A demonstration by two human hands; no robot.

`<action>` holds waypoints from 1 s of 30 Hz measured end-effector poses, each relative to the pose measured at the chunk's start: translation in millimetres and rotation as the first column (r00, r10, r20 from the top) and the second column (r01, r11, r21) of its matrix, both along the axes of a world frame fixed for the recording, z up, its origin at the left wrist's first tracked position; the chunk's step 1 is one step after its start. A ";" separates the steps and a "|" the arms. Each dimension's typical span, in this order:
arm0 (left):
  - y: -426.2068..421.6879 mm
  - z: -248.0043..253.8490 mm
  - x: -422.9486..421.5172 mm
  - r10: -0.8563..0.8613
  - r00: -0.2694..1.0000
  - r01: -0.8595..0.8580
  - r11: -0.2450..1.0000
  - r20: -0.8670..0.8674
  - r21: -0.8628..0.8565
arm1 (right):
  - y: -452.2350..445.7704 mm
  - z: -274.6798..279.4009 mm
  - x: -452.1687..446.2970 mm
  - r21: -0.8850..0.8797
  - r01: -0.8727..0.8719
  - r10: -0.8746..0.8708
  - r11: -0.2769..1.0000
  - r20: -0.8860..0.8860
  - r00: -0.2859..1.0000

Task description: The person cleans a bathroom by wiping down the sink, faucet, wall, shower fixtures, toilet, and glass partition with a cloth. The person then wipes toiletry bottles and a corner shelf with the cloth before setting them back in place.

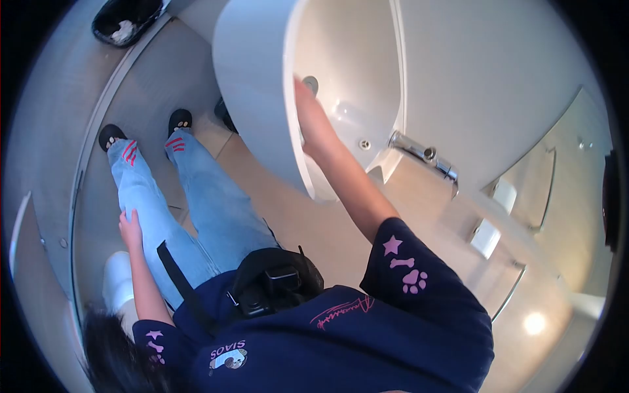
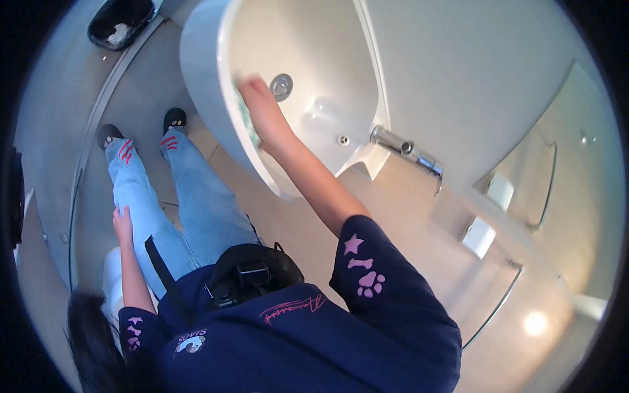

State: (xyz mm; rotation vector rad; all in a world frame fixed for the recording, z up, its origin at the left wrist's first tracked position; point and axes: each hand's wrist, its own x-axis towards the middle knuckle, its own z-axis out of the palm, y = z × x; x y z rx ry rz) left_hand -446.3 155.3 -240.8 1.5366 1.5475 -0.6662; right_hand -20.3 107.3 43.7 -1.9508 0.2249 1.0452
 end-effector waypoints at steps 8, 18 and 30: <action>70.3 6.8 -1.4 -0.237 0.958 0.247 0.968 0.164 -0.042 | -34.3 18.9 -8.9 0.158 -0.267 0.237 0.951 0.185 0.954; 176.7 -17.8 64.4 -0.167 0.919 0.226 0.966 0.358 -0.128 | -270.3 79.2 -8.4 0.011 0.517 -0.363 0.856 0.725 0.585; 145.8 184.9 232.3 -0.519 0.531 -0.259 0.653 0.670 0.712 | -278.3 3.8 29.7 -0.100 0.376 -0.087 0.921 0.890 0.448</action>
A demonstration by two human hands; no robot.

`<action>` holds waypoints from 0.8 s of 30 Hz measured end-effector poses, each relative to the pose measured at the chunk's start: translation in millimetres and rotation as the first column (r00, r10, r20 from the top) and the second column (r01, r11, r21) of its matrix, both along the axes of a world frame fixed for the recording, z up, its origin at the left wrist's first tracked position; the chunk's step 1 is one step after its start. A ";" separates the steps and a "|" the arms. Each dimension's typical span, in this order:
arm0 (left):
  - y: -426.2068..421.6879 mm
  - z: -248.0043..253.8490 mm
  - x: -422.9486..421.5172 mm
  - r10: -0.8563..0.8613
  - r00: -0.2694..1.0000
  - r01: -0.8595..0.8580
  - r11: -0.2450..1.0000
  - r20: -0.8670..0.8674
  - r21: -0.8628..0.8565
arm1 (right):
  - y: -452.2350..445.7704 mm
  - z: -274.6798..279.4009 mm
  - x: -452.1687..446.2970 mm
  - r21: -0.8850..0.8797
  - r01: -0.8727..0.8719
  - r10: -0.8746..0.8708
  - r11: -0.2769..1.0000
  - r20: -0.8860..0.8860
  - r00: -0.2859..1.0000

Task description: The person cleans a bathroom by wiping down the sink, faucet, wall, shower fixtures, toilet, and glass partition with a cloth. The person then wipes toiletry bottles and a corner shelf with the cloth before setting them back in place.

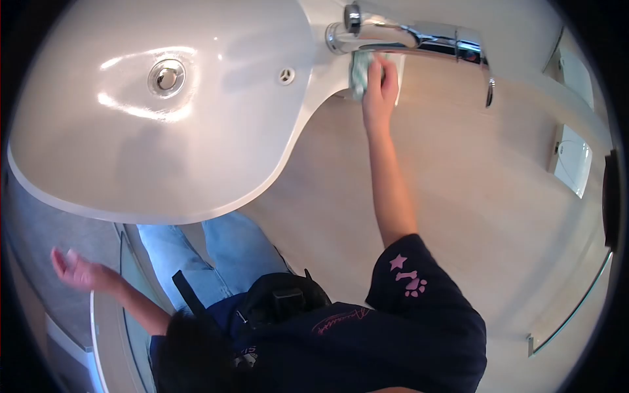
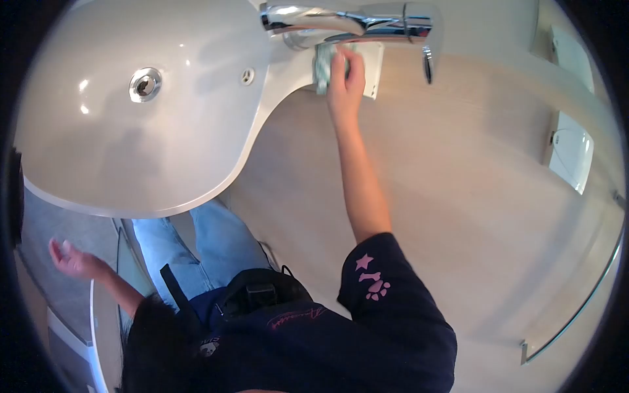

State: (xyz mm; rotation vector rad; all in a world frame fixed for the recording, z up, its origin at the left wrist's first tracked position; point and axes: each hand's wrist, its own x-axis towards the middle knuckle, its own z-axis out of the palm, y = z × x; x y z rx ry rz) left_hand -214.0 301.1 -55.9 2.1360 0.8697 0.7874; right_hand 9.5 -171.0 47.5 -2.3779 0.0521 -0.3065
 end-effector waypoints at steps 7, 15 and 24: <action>-45.5 97.1 95.5 -0.464 0.868 0.208 0.666 0.179 0.717 | 85.0 58.0 40.2 0.906 -0.202 -0.006 0.372 0.219 0.976; -195.2 161.7 231.7 -0.484 0.834 0.373 0.848 0.264 0.375 | 60.7 65.2 55.3 0.898 -0.260 0.169 0.354 0.212 0.963; -218.6 249.6 285.6 -0.913 -0.006 0.998 -0.032 -0.407 0.057 | 109.5 91.1 72.3 0.712 -0.343 -0.143 0.612 0.527 0.838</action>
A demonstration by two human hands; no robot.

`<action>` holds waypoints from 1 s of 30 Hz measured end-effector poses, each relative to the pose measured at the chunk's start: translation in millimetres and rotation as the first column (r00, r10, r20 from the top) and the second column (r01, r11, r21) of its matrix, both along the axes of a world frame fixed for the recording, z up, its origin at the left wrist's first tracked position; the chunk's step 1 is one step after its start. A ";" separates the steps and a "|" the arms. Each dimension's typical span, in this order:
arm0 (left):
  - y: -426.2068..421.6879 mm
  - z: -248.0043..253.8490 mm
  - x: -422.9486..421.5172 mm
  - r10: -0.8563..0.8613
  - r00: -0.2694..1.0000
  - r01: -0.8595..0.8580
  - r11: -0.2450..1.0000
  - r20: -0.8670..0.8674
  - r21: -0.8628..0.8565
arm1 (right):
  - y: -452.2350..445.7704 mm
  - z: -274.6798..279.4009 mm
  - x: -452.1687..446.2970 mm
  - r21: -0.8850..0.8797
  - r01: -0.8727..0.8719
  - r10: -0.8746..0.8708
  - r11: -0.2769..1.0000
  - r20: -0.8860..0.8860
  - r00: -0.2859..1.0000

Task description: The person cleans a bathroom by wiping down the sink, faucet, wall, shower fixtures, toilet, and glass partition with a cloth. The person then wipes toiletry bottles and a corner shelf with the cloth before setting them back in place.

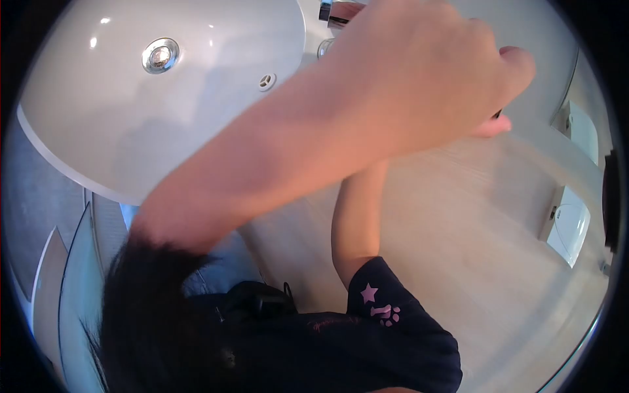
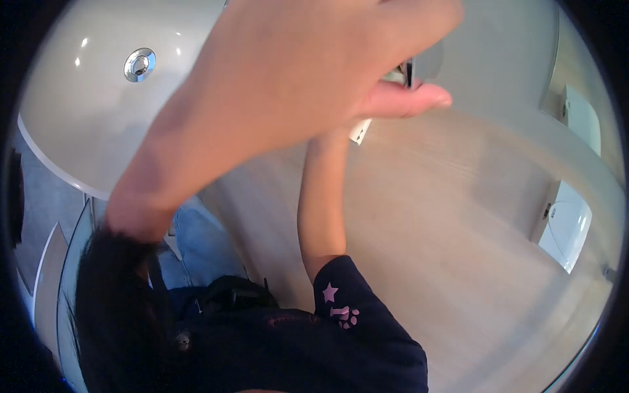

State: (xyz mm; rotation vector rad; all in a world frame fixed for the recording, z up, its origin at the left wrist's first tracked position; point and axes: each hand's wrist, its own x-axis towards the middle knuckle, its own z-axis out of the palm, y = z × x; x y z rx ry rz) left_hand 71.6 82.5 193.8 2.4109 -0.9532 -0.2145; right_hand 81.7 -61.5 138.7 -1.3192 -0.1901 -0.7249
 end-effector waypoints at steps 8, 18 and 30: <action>-4.2 -28.7 58.4 0.202 0.949 -0.094 0.914 0.242 -0.396 | -11.6 -41.2 -1.3 0.086 -0.005 0.011 0.996 -0.071 0.997; 14.4 -41.1 54.1 0.105 0.993 -0.057 0.826 0.055 -0.561 | -55.2 47.6 17.2 -0.435 -0.300 0.106 0.849 -0.415 0.903; -34.7 -42.7 71.1 0.309 0.943 -0.252 0.906 0.125 -0.339 | -16.2 -53.0 -3.9 -0.491 0.374 -0.362 0.787 0.124 0.924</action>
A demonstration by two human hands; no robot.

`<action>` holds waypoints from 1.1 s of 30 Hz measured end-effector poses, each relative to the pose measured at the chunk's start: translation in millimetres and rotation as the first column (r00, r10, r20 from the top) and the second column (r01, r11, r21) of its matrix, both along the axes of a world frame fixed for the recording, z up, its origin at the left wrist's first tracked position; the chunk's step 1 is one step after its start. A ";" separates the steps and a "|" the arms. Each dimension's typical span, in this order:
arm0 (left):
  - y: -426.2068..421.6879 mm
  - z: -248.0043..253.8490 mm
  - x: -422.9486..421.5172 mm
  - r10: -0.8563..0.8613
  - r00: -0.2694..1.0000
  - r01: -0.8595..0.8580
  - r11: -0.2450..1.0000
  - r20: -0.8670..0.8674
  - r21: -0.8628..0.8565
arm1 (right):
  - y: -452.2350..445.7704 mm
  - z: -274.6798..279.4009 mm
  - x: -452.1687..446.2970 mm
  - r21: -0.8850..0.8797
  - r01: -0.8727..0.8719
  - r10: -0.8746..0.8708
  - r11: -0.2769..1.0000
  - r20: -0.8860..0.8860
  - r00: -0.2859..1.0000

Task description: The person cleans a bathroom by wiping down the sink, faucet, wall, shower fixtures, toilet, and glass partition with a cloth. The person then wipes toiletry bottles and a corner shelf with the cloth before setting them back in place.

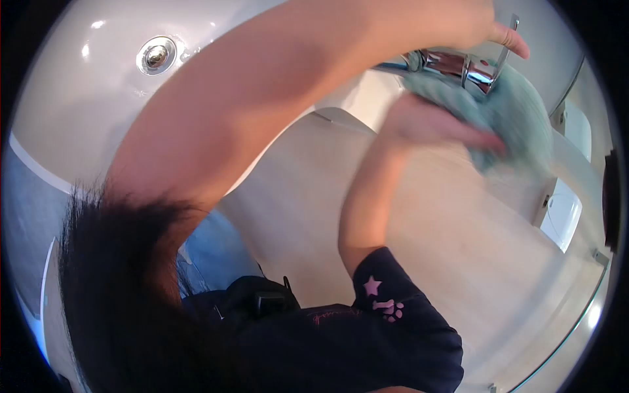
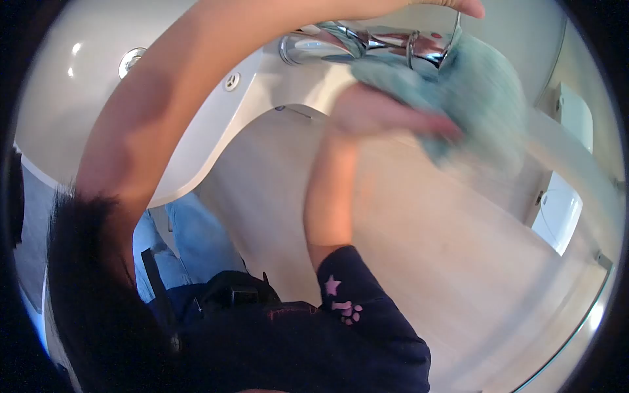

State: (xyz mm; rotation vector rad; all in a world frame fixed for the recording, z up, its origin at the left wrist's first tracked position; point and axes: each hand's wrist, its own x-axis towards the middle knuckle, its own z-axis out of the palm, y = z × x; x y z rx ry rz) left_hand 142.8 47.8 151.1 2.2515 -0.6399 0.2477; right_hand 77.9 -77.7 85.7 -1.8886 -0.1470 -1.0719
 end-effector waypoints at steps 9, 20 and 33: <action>-4.8 -1.2 0.9 -0.052 0.931 0.301 0.674 0.363 -0.675 | 0.9 22.4 -22.1 0.242 -0.431 0.477 0.869 -0.185 0.859; -15.9 3.8 12.3 -0.062 0.950 0.218 0.831 0.305 -0.512 | 0.0 41.6 -7.7 0.536 -0.495 0.651 0.684 -0.141 0.746; 12.7 14.9 -12.9 -0.032 0.976 -0.052 0.927 -0.217 -0.371 | 6.6 22.4 -40.6 0.726 -0.068 0.334 0.684 -0.229 0.914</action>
